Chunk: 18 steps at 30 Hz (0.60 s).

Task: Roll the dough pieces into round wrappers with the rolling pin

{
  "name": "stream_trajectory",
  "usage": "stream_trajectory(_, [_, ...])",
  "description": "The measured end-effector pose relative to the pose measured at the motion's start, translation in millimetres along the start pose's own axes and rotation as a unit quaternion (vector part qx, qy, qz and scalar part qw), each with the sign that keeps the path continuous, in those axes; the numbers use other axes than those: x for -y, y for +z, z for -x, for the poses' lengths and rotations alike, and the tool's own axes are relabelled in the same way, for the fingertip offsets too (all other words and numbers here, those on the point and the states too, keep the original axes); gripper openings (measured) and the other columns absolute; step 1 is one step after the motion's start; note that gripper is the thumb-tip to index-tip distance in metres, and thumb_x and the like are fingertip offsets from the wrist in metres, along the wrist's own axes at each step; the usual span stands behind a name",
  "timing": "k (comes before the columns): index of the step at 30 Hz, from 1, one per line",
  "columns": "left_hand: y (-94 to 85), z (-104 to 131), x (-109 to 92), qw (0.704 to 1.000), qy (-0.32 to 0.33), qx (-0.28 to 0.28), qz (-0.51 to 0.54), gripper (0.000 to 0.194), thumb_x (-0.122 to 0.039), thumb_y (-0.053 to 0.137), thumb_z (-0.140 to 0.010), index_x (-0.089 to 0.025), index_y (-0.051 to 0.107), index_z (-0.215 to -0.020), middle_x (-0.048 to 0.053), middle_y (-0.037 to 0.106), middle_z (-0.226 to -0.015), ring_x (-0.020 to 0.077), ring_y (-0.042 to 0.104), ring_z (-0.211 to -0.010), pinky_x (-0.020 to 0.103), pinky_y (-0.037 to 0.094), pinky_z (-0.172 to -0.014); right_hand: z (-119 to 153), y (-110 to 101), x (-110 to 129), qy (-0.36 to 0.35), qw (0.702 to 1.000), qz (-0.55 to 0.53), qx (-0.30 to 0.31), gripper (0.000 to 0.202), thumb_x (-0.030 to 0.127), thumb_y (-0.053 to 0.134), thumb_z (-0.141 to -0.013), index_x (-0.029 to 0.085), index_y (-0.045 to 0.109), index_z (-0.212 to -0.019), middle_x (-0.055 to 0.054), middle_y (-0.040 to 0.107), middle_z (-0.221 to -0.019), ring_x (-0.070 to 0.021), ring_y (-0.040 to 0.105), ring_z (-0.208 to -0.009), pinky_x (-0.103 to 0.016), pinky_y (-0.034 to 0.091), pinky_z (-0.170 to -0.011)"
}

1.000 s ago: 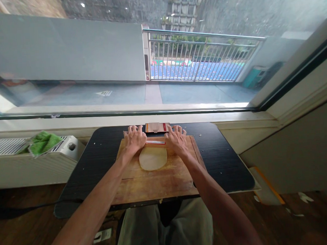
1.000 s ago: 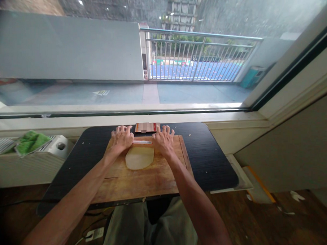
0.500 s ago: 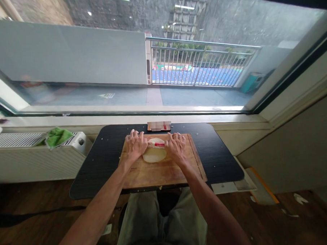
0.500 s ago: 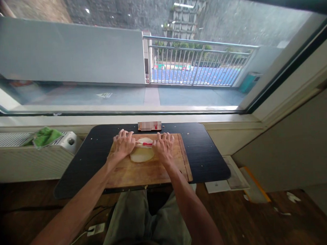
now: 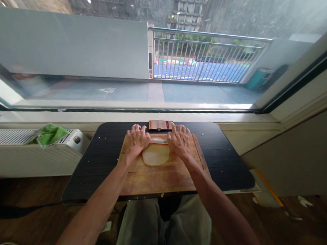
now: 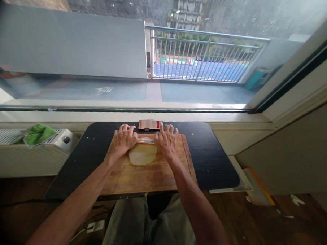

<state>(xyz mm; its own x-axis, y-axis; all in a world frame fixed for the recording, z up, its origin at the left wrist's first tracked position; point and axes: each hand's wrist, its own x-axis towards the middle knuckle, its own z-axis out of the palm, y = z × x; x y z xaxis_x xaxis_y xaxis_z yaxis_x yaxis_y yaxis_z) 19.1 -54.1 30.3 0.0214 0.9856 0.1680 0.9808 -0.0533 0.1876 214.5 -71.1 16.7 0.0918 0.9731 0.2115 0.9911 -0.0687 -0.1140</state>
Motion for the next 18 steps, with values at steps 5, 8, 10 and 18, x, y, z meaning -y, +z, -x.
stream_trajectory(5, [2.3,-12.2,-1.1,1.000,0.006,0.002,-0.002,0.046,-0.028,0.042,-0.101,-0.018,0.076,-0.130,0.022,0.069,-0.139,0.0390,0.061,-0.133,0.058,0.050,-0.109,-17.5,-2.4,1.5,0.012,1.000,-0.013,0.004,0.058,0.038,0.037,-0.112,0.023,0.048,-0.167,-0.020,0.064,-0.150,-0.0354,0.053,-0.137,-0.055,0.036,-0.118])
stream_trajectory(8, [5.0,-17.7,-2.1,1.000,0.003,-0.001,-0.003,0.044,-0.028,0.042,-0.101,-0.018,0.076,-0.127,0.022,0.069,-0.139,0.0392,0.061,-0.133,0.059,0.050,-0.109,-24.3,-0.7,0.9,0.010,1.000,-0.019,0.015,0.059,0.040,0.037,-0.112,0.024,0.046,-0.168,-0.019,0.061,-0.153,-0.0358,0.051,-0.140,-0.057,0.034,-0.120])
stream_trajectory(10, [6.7,-20.8,-2.5,1.000,0.002,-0.001,-0.003,0.044,-0.028,0.043,-0.100,-0.018,0.077,-0.127,0.022,0.069,-0.139,0.0392,0.061,-0.133,0.059,0.050,-0.109,-27.2,-0.2,0.5,0.011,0.999,-0.022,0.029,0.060,0.040,0.038,-0.112,0.024,0.045,-0.169,-0.019,0.060,-0.156,-0.0363,0.050,-0.141,-0.058,0.034,-0.120])
stream_trajectory(18, [7.3,-19.0,-0.6,1.000,0.010,0.010,-0.002,0.045,-0.029,0.042,-0.101,-0.018,0.077,-0.127,0.023,0.069,-0.141,0.0392,0.061,-0.135,0.059,0.050,-0.111,-19.9,-2.7,-0.1,0.001,1.000,-0.015,0.026,0.062,0.036,0.045,-0.106,0.024,0.048,-0.167,-0.019,0.064,-0.149,-0.0358,0.053,-0.136,-0.056,0.039,-0.118])
